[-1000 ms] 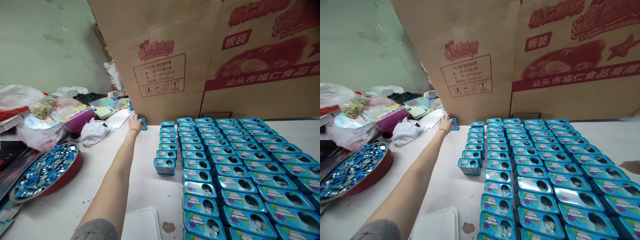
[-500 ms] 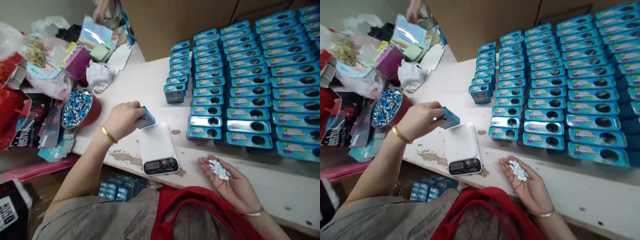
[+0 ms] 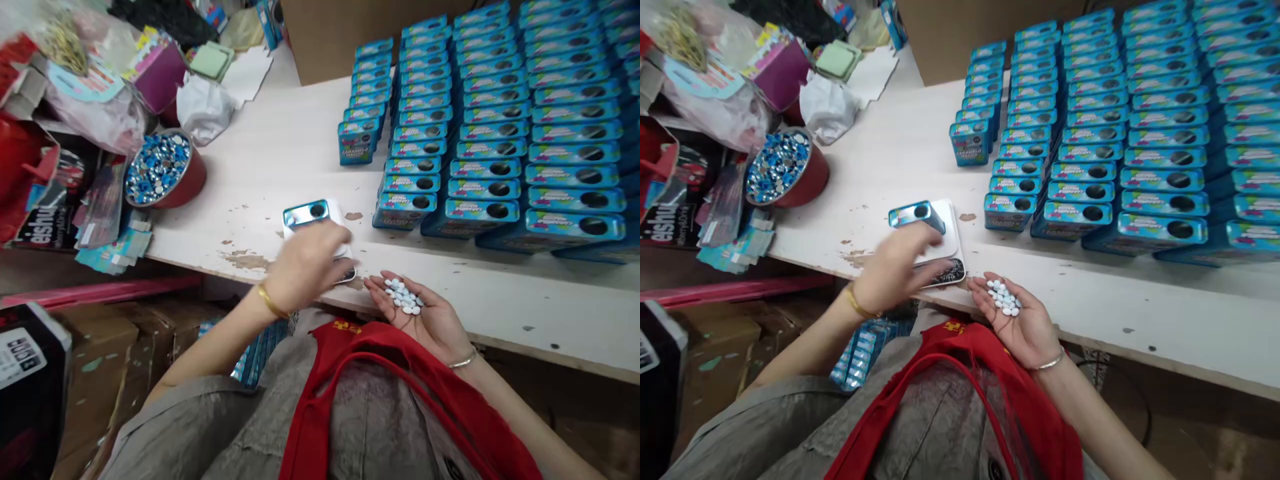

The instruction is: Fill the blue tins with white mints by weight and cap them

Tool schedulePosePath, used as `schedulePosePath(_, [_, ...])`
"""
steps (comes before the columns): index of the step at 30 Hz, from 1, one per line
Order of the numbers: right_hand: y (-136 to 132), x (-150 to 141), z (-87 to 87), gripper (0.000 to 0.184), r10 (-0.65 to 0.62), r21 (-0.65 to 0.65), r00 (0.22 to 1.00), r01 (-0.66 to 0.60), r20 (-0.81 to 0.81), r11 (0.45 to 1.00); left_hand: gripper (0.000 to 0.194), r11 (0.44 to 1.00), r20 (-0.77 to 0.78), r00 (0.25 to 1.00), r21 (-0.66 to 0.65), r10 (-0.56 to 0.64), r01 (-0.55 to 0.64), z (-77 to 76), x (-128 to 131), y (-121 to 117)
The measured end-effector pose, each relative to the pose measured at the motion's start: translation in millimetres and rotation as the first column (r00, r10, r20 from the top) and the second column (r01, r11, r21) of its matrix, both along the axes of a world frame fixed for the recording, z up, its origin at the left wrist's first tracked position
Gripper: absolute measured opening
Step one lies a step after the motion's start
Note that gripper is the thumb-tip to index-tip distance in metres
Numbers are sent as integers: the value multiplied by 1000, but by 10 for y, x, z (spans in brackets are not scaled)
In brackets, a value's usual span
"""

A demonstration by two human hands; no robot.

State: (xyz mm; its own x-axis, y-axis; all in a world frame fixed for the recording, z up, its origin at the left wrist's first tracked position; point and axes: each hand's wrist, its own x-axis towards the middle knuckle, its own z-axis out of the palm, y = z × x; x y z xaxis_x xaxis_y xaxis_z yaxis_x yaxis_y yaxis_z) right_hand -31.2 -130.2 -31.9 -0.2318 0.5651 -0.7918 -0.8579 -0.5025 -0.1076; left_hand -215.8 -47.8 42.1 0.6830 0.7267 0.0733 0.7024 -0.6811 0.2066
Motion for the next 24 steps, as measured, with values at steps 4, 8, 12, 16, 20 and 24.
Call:
schedulePosePath(4, [-57, -2, -92, 31, -17, 39, 998, 19, -62, 999, 21, 965, 38, 986, -200, -165, 169, -440, 350, -535])
schedulePosePath(8, [-107, -6, -178, 32, -61, 20, 997, 62, -48, 998, 21, 978, 30, 997, -199, -66, 70, -717, 539, -696])
schedulePosePath(12, [-136, -60, -174, 33, -24, 62, 995, 31, -98, 998, 21, 984, 17, 1000, -177, -1, 4, -783, 588, -715])
schedulePosePath(16, [-130, -107, -140, 34, -4, 51, 996, 9, -89, 999, 22, 995, 40, 999, -95, 3, 1, -840, 584, -736])
schedulePosePath(20, [-86, -118, -103, 33, -63, 41, 998, 63, -22, 997, 21, 996, 122, 989, -38, -78, 83, -865, 542, -700])
schedulePosePath(24, [-46, -139, -88, 33, -52, 82, 998, 55, -39, 995, 23, 994, 106, 989, -35, -99, 103, -789, 506, -644])
